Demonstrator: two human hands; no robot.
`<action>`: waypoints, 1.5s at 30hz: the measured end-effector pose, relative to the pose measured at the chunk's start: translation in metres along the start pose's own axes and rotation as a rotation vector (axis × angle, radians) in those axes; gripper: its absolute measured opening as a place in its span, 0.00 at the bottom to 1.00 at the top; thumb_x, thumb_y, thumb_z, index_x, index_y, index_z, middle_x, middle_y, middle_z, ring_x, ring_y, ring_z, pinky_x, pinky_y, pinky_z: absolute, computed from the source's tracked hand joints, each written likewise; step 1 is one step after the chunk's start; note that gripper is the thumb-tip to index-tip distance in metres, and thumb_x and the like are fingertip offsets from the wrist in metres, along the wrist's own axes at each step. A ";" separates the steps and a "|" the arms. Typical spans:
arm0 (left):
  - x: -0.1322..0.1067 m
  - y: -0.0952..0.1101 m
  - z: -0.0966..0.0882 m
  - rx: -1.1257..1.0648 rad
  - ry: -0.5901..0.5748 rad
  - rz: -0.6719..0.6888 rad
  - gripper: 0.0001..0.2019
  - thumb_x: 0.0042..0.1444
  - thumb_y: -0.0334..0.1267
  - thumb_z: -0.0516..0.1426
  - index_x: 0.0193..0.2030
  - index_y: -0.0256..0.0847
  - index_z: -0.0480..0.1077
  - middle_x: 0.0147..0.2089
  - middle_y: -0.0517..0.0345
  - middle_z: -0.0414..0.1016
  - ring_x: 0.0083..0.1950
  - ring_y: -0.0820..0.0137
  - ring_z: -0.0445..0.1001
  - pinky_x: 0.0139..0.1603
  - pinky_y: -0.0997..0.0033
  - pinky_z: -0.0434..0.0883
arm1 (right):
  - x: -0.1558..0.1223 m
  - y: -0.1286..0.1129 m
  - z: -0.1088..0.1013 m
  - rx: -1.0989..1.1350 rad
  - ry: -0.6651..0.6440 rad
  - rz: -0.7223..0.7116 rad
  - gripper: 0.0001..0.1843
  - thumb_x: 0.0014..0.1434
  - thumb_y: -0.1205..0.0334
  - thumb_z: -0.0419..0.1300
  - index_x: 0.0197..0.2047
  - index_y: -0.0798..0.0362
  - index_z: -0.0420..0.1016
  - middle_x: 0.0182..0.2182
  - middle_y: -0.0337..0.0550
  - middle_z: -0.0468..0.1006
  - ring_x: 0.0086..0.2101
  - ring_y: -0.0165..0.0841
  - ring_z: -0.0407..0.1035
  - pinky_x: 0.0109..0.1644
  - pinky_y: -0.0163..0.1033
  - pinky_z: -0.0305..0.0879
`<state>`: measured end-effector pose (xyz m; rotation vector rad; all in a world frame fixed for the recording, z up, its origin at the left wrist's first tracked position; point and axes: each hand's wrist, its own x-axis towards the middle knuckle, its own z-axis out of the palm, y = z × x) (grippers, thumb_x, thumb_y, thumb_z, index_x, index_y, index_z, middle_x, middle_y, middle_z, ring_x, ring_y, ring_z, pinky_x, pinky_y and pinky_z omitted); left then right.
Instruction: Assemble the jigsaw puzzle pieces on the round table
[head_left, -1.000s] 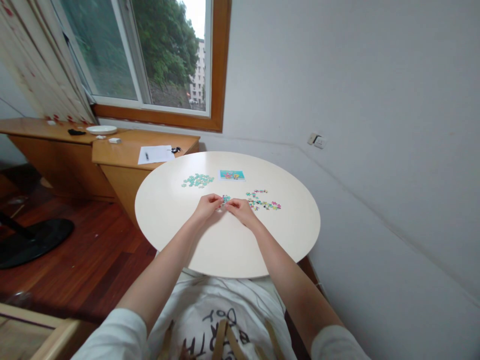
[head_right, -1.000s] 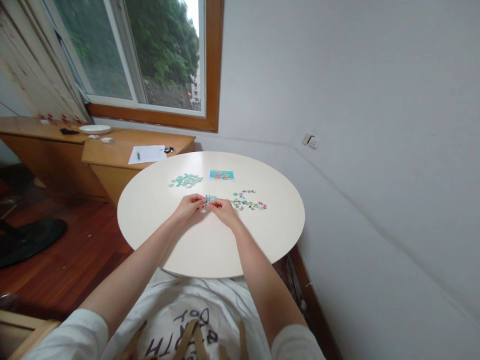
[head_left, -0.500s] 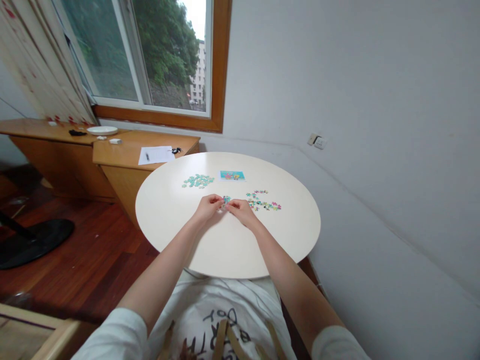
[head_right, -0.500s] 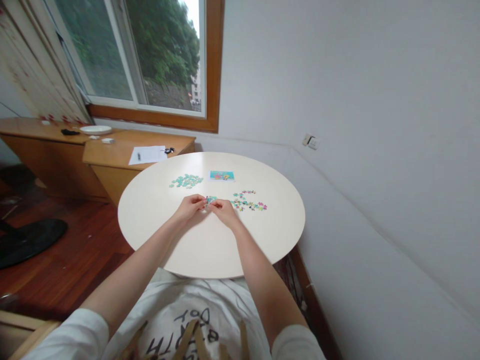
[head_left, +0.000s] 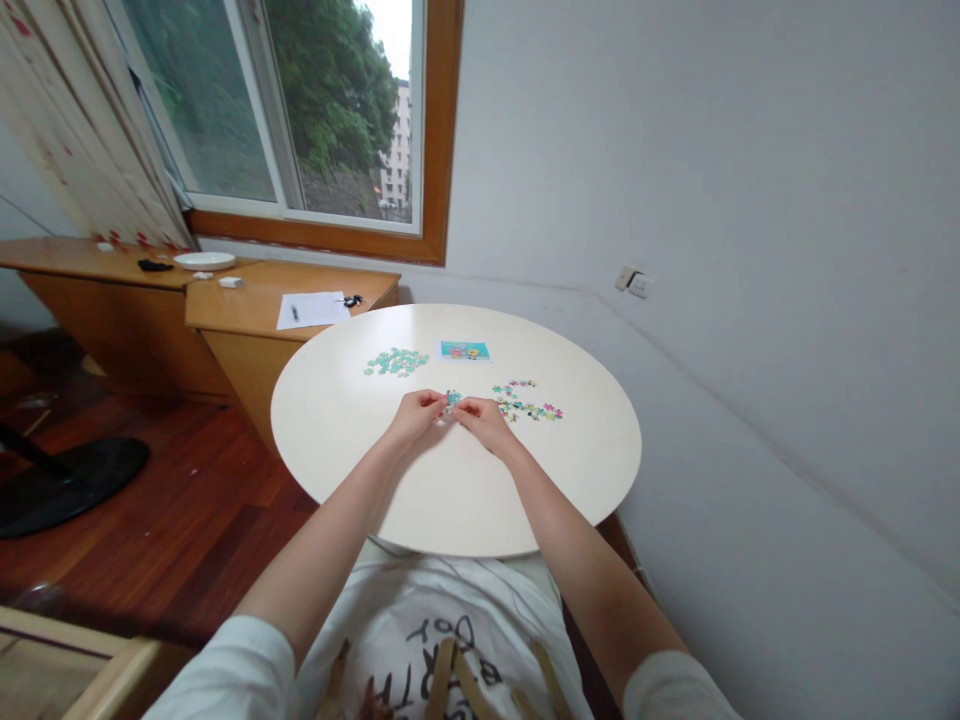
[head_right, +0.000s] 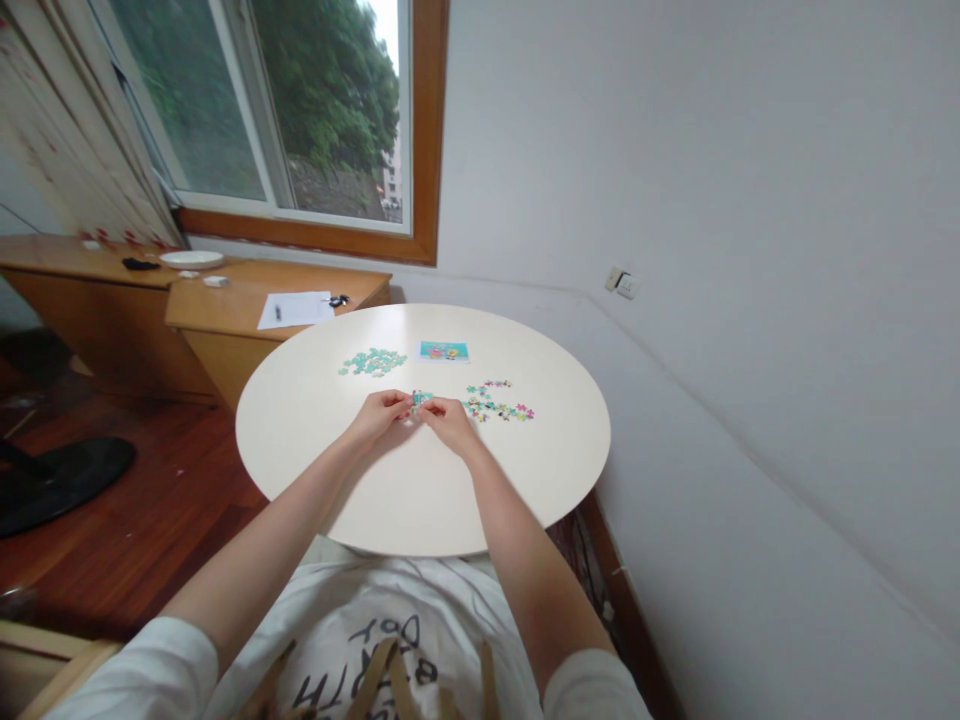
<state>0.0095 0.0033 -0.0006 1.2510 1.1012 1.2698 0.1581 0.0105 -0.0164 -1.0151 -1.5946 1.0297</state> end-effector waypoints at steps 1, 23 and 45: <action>0.000 0.000 0.000 0.001 -0.001 0.001 0.11 0.36 0.41 0.64 0.23 0.35 0.72 0.20 0.61 0.69 0.24 0.75 0.63 0.30 0.72 0.60 | 0.000 0.000 0.000 0.002 0.001 0.001 0.11 0.44 0.55 0.60 0.22 0.55 0.71 0.18 0.35 0.67 0.23 0.27 0.59 0.28 0.34 0.55; 0.001 0.000 0.001 0.070 -0.027 0.011 0.06 0.39 0.37 0.60 0.21 0.36 0.70 0.18 0.63 0.66 0.22 0.77 0.62 0.28 0.73 0.58 | 0.006 0.008 -0.003 0.067 0.113 0.033 0.11 0.41 0.55 0.61 0.23 0.55 0.72 0.20 0.36 0.71 0.24 0.27 0.62 0.31 0.35 0.58; 0.005 -0.004 -0.002 0.117 0.058 0.166 0.08 0.40 0.39 0.60 0.25 0.35 0.73 0.24 0.56 0.73 0.26 0.72 0.67 0.30 0.72 0.63 | 0.004 0.003 -0.003 0.059 0.094 0.054 0.11 0.41 0.55 0.62 0.23 0.56 0.72 0.20 0.37 0.72 0.24 0.27 0.63 0.31 0.35 0.60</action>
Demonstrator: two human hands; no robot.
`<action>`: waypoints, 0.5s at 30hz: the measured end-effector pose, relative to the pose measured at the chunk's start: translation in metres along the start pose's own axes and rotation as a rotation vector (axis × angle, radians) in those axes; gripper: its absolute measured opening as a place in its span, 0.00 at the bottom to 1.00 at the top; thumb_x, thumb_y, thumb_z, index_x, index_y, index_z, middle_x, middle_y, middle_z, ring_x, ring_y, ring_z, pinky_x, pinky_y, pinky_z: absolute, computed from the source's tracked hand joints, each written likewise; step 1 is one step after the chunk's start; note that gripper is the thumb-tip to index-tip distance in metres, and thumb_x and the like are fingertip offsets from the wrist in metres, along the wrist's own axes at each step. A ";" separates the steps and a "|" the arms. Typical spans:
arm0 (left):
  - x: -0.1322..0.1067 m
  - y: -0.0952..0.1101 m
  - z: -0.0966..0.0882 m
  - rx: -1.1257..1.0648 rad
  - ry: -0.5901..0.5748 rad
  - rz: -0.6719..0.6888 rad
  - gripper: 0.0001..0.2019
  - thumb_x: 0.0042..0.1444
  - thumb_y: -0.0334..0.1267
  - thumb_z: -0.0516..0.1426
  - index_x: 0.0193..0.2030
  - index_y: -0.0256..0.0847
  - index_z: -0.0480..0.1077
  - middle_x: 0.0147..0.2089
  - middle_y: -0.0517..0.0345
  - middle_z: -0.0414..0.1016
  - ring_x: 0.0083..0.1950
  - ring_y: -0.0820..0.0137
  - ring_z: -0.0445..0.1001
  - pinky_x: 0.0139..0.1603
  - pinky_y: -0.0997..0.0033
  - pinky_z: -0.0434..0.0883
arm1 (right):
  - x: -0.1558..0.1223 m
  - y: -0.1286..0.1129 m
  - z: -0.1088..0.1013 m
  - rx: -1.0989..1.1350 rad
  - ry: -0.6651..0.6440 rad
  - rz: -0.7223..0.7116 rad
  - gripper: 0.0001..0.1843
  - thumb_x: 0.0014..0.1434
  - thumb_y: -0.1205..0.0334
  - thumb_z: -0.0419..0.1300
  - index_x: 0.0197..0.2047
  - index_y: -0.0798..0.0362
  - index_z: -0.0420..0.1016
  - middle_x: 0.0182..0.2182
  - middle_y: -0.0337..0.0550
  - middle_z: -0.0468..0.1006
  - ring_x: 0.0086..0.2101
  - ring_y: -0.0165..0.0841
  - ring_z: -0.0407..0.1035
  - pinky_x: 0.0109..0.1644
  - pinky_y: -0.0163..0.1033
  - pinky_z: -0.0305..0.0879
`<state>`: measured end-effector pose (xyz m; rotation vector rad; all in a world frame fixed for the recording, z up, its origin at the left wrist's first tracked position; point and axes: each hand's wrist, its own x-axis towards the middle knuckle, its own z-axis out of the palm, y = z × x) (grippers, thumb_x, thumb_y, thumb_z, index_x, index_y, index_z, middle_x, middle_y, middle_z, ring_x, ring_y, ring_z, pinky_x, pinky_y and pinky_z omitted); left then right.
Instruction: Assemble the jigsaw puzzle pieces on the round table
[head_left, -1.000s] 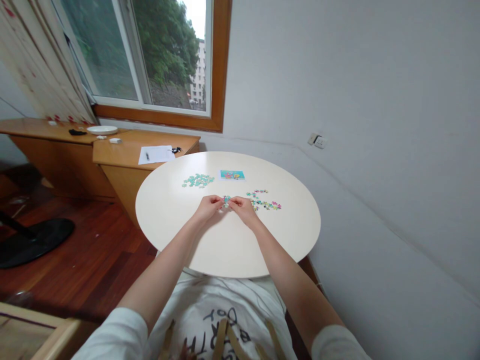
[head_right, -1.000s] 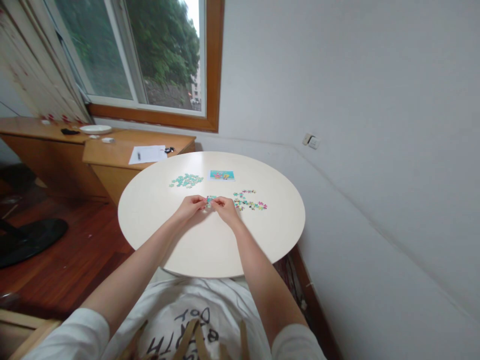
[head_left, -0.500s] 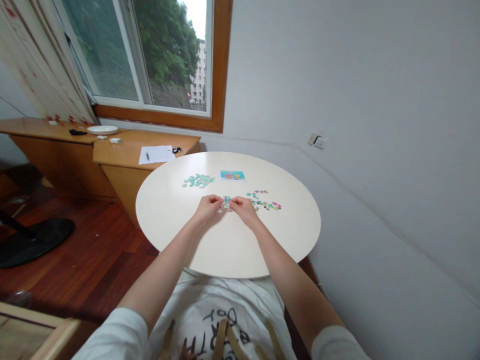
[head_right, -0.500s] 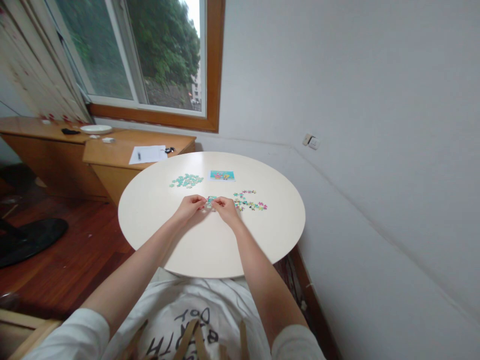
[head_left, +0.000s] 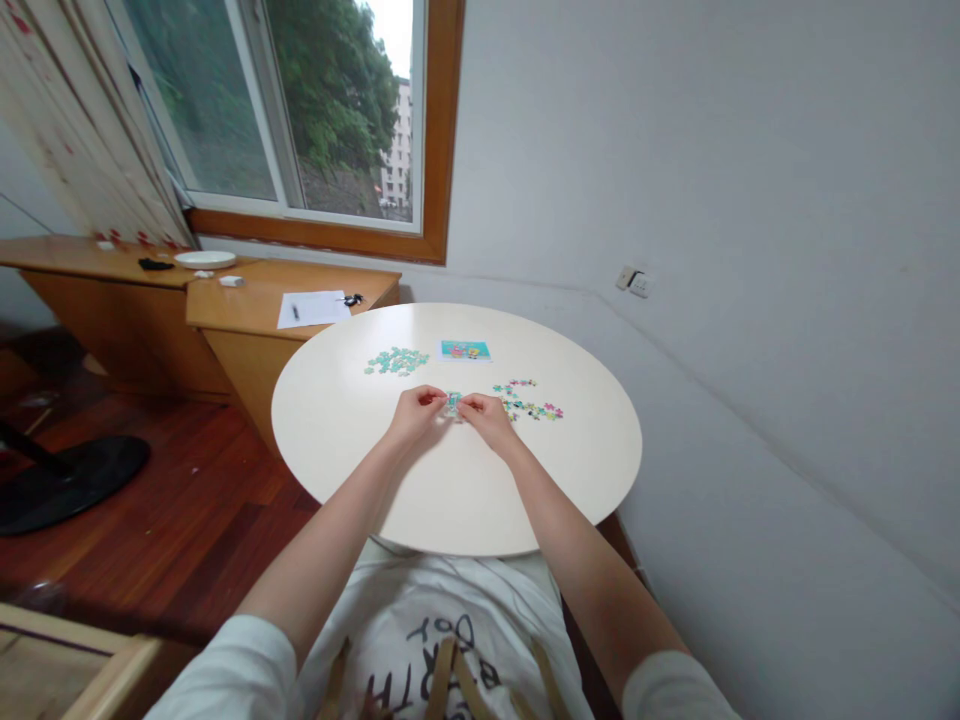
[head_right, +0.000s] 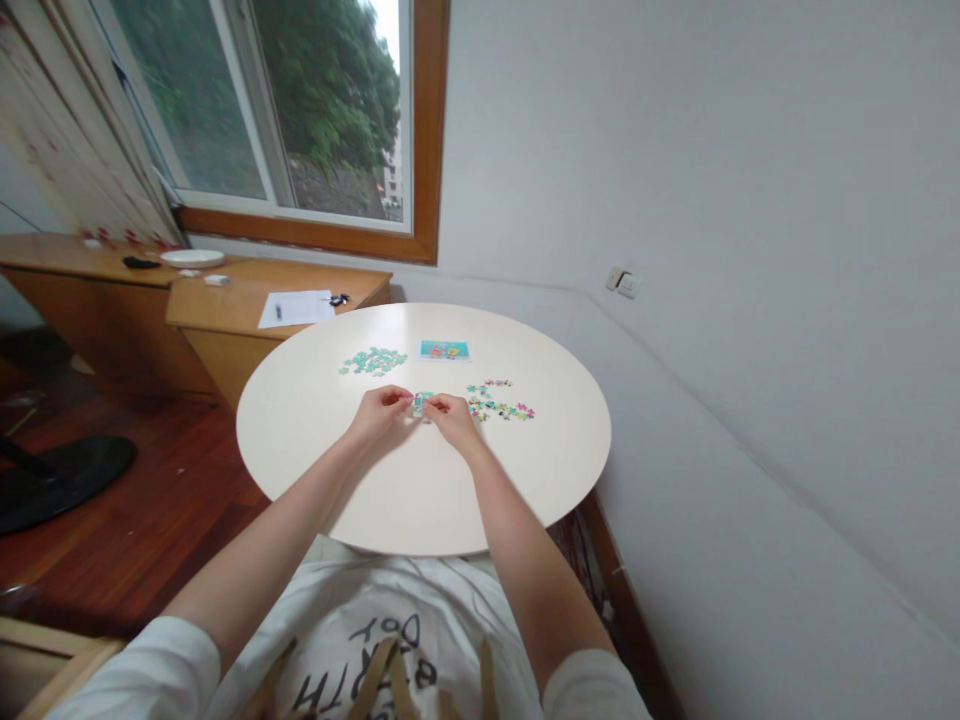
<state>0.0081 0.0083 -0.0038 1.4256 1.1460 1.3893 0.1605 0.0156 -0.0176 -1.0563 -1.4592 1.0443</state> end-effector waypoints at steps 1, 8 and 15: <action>0.001 -0.001 0.000 0.025 0.005 0.023 0.07 0.40 0.38 0.60 0.25 0.35 0.73 0.24 0.56 0.73 0.26 0.72 0.67 0.30 0.72 0.63 | 0.000 0.000 0.000 0.003 0.001 0.002 0.11 0.41 0.55 0.62 0.23 0.56 0.72 0.20 0.37 0.72 0.24 0.27 0.63 0.31 0.35 0.60; 0.003 -0.006 0.000 0.152 0.009 0.123 0.05 0.42 0.36 0.57 0.25 0.37 0.72 0.25 0.58 0.73 0.26 0.73 0.66 0.29 0.74 0.63 | 0.002 0.002 0.001 0.036 0.003 0.014 0.12 0.40 0.54 0.63 0.22 0.56 0.72 0.19 0.36 0.71 0.23 0.27 0.63 0.31 0.35 0.61; 0.001 -0.003 0.000 0.178 0.006 0.136 0.05 0.42 0.37 0.58 0.25 0.37 0.72 0.26 0.58 0.73 0.27 0.73 0.66 0.31 0.72 0.64 | 0.001 0.001 0.001 0.025 -0.009 0.020 0.13 0.40 0.53 0.64 0.21 0.55 0.71 0.19 0.36 0.71 0.24 0.27 0.63 0.31 0.35 0.60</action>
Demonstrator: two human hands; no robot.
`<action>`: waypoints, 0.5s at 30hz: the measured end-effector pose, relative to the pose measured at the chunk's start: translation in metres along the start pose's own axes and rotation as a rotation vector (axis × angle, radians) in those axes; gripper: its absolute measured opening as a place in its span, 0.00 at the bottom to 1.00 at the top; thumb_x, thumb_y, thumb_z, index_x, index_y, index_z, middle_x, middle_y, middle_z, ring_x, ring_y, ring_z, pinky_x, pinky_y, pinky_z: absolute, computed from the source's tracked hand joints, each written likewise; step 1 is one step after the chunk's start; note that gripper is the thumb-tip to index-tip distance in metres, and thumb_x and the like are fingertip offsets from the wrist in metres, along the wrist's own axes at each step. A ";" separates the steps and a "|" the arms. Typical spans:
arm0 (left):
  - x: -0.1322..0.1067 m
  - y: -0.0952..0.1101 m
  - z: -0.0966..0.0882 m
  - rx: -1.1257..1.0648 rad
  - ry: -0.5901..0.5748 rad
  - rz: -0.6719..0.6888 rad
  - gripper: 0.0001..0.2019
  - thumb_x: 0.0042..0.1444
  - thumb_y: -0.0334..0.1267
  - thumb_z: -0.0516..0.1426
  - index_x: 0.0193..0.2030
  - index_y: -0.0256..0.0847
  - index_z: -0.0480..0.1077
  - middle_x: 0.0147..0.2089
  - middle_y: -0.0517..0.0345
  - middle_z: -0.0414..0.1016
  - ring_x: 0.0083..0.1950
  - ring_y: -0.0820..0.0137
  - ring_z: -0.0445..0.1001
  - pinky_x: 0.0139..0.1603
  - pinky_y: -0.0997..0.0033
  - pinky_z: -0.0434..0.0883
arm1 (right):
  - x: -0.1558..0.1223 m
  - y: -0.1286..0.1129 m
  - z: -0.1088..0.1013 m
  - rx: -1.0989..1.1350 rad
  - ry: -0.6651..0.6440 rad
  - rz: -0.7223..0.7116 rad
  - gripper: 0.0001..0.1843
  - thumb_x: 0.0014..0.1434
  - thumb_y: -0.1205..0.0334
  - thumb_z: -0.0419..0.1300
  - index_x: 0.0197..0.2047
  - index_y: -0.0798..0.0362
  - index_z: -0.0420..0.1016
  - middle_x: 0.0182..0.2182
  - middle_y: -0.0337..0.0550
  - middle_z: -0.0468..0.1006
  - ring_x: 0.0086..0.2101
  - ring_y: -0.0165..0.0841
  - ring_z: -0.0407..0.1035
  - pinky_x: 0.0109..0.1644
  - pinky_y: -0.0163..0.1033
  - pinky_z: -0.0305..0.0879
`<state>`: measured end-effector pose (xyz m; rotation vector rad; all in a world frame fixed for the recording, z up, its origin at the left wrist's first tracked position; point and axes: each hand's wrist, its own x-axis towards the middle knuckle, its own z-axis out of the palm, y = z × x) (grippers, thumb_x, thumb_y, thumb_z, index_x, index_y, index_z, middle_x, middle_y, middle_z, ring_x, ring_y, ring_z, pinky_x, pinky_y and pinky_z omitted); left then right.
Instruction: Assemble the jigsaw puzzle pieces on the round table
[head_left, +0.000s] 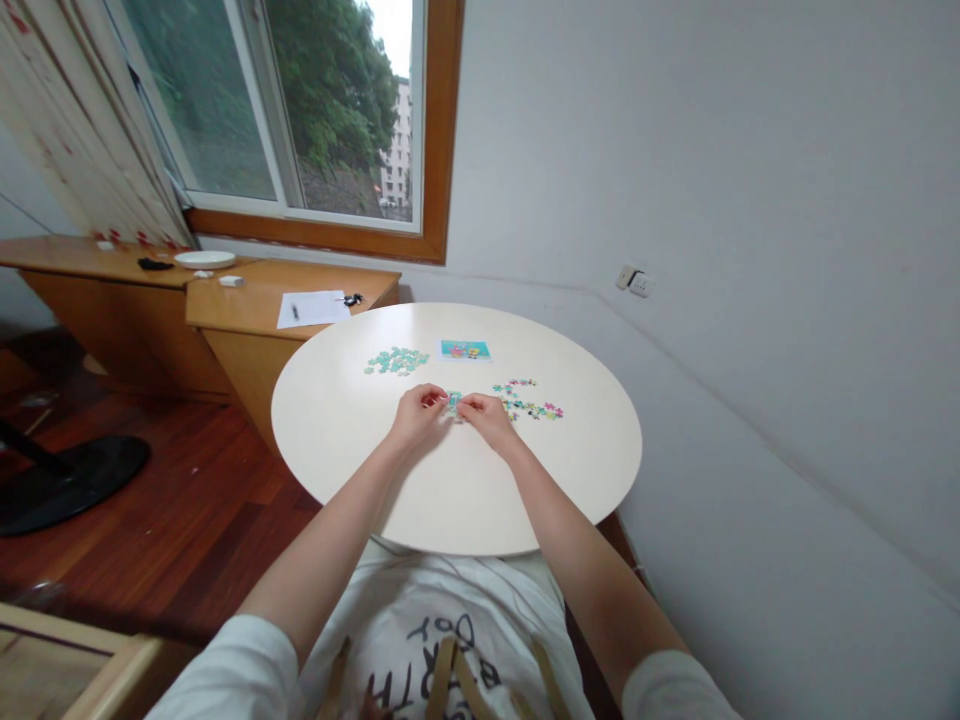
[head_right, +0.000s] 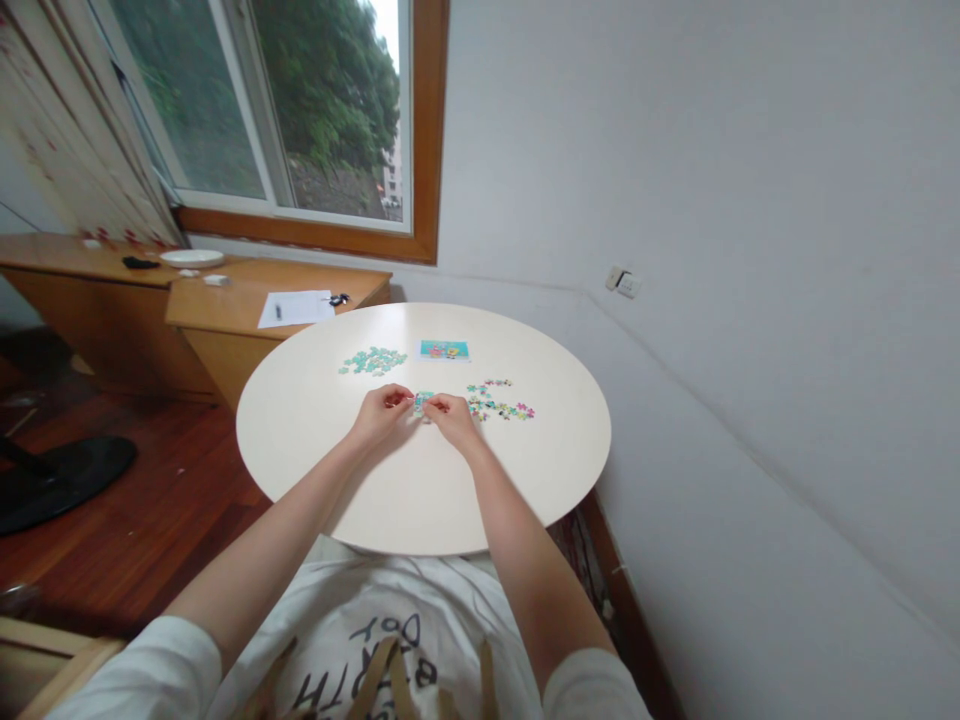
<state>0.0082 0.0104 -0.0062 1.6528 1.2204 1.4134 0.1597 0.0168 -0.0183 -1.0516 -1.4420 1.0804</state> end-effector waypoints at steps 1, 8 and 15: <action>0.000 0.001 0.000 0.001 -0.001 -0.003 0.05 0.42 0.37 0.58 0.25 0.37 0.71 0.26 0.58 0.72 0.27 0.73 0.66 0.31 0.72 0.64 | 0.000 0.000 0.000 0.000 -0.007 -0.003 0.13 0.40 0.54 0.63 0.21 0.55 0.71 0.19 0.36 0.71 0.24 0.27 0.63 0.31 0.35 0.60; 0.000 0.000 0.000 0.011 -0.014 0.018 0.06 0.43 0.38 0.57 0.26 0.37 0.71 0.27 0.57 0.72 0.27 0.72 0.66 0.31 0.72 0.63 | 0.001 0.003 0.000 0.028 -0.018 -0.016 0.12 0.40 0.55 0.63 0.21 0.56 0.71 0.18 0.35 0.69 0.22 0.25 0.61 0.30 0.34 0.57; 0.001 -0.003 0.001 0.006 -0.011 0.016 0.05 0.43 0.37 0.58 0.25 0.37 0.71 0.27 0.57 0.73 0.27 0.72 0.66 0.31 0.72 0.64 | 0.000 0.000 0.000 0.036 -0.032 -0.010 0.12 0.40 0.54 0.64 0.21 0.55 0.71 0.18 0.35 0.70 0.22 0.26 0.62 0.30 0.35 0.59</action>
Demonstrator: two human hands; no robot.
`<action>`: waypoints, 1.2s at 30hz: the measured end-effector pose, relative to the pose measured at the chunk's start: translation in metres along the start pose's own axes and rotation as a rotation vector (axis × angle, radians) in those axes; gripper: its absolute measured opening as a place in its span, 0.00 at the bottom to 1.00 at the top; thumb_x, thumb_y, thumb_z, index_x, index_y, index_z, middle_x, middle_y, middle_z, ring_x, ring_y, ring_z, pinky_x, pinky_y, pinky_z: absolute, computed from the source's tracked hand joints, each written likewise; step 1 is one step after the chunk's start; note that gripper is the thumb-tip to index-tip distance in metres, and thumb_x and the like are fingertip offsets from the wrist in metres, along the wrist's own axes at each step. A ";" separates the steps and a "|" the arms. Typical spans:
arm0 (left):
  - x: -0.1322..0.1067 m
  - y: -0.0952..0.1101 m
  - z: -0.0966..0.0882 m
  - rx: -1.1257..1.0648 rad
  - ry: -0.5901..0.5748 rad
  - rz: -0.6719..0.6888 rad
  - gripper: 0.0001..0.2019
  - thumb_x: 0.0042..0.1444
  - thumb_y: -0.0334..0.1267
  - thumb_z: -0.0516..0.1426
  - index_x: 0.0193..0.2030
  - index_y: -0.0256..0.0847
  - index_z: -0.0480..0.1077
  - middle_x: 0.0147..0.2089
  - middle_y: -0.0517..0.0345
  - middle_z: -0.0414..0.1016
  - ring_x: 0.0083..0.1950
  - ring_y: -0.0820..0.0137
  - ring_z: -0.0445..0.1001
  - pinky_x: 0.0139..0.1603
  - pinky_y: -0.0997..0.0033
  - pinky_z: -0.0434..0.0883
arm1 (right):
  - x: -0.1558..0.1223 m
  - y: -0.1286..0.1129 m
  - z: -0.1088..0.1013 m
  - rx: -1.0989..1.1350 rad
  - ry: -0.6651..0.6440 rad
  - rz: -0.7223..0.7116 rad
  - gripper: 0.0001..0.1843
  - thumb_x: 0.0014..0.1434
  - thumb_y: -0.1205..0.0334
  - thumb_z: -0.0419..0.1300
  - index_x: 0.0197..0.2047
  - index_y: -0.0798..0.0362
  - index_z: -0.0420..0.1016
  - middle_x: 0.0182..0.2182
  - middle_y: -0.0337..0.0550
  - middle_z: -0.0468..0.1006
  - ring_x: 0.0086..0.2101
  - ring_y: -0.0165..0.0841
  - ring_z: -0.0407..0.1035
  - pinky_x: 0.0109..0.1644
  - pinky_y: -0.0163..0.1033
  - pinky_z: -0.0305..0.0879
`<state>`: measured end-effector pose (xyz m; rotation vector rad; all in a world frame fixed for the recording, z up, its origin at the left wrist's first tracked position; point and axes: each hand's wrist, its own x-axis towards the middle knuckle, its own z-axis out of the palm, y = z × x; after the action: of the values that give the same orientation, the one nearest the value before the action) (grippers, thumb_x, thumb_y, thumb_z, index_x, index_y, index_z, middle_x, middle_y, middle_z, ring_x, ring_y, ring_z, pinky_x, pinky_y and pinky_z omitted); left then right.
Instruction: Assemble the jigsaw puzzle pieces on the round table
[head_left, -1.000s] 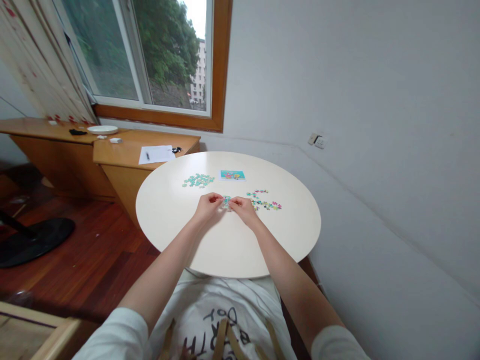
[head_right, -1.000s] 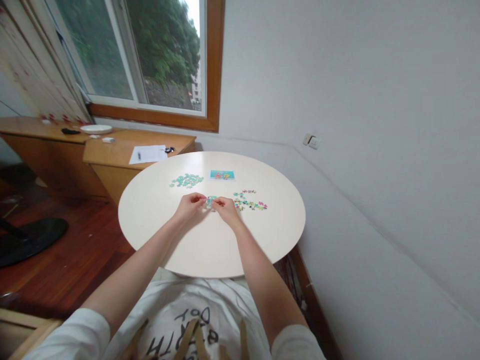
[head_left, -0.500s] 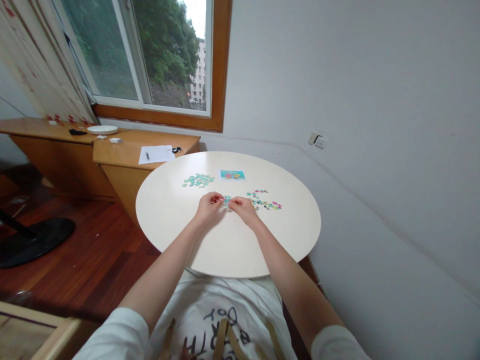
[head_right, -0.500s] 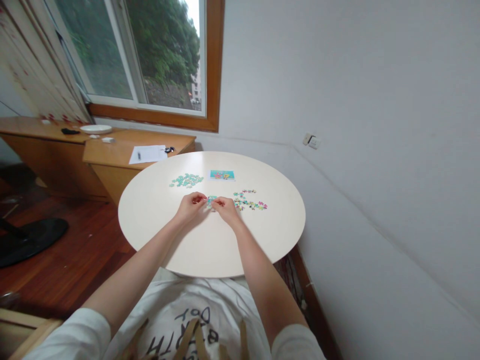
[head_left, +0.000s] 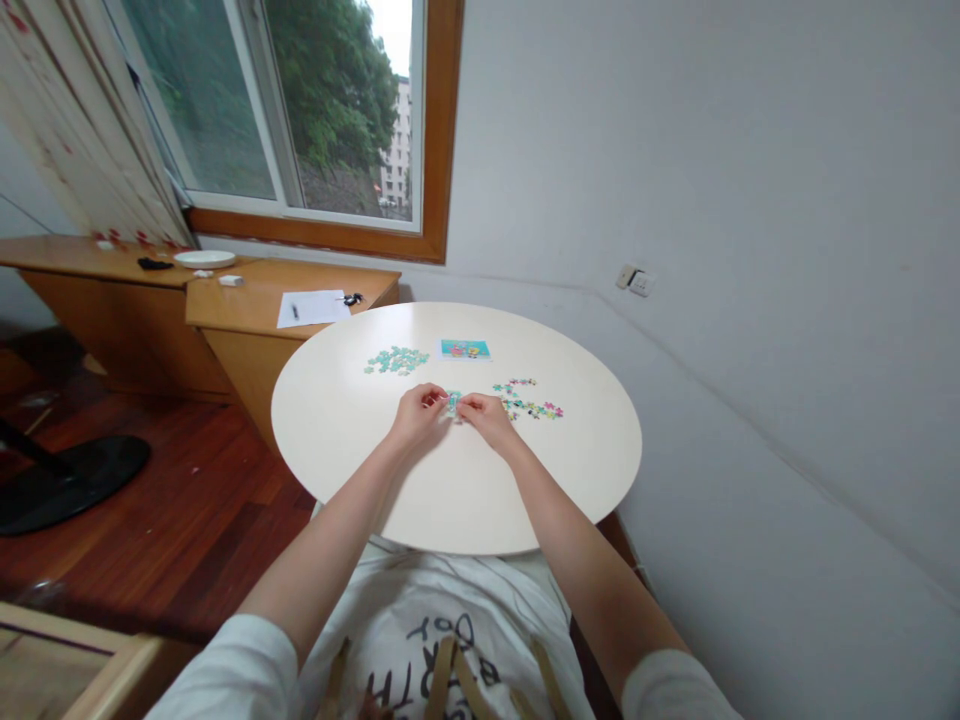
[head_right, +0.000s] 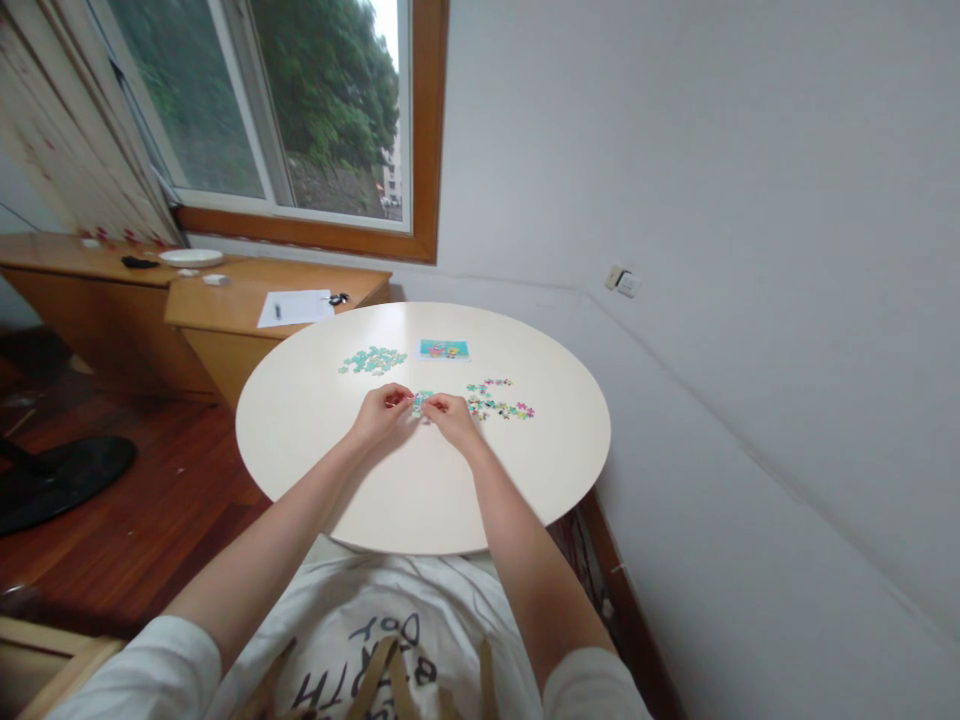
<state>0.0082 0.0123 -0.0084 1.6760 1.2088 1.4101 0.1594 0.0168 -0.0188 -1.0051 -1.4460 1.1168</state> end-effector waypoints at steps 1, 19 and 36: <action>0.000 0.000 0.000 -0.001 0.000 0.000 0.05 0.43 0.37 0.58 0.25 0.37 0.71 0.27 0.57 0.73 0.27 0.72 0.66 0.31 0.72 0.64 | 0.000 -0.001 0.000 0.003 -0.004 0.000 0.13 0.40 0.54 0.64 0.20 0.55 0.71 0.18 0.35 0.70 0.22 0.26 0.62 0.30 0.35 0.60; 0.000 0.003 0.000 -0.008 -0.003 -0.007 0.05 0.43 0.36 0.58 0.24 0.37 0.70 0.26 0.57 0.73 0.27 0.73 0.66 0.31 0.73 0.64 | 0.002 0.002 -0.001 0.035 0.073 -0.007 0.16 0.39 0.52 0.65 0.28 0.55 0.73 0.20 0.36 0.71 0.24 0.27 0.64 0.30 0.35 0.63; -0.001 0.003 -0.001 0.011 -0.007 -0.005 0.05 0.44 0.36 0.58 0.24 0.37 0.71 0.25 0.58 0.72 0.27 0.72 0.67 0.32 0.72 0.64 | 0.003 0.003 -0.001 0.017 0.076 -0.054 0.13 0.40 0.56 0.64 0.28 0.55 0.71 0.19 0.34 0.69 0.22 0.26 0.63 0.29 0.34 0.61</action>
<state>0.0080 0.0106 -0.0056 1.6828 1.2186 1.3960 0.1595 0.0207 -0.0208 -0.9805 -1.3925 1.0401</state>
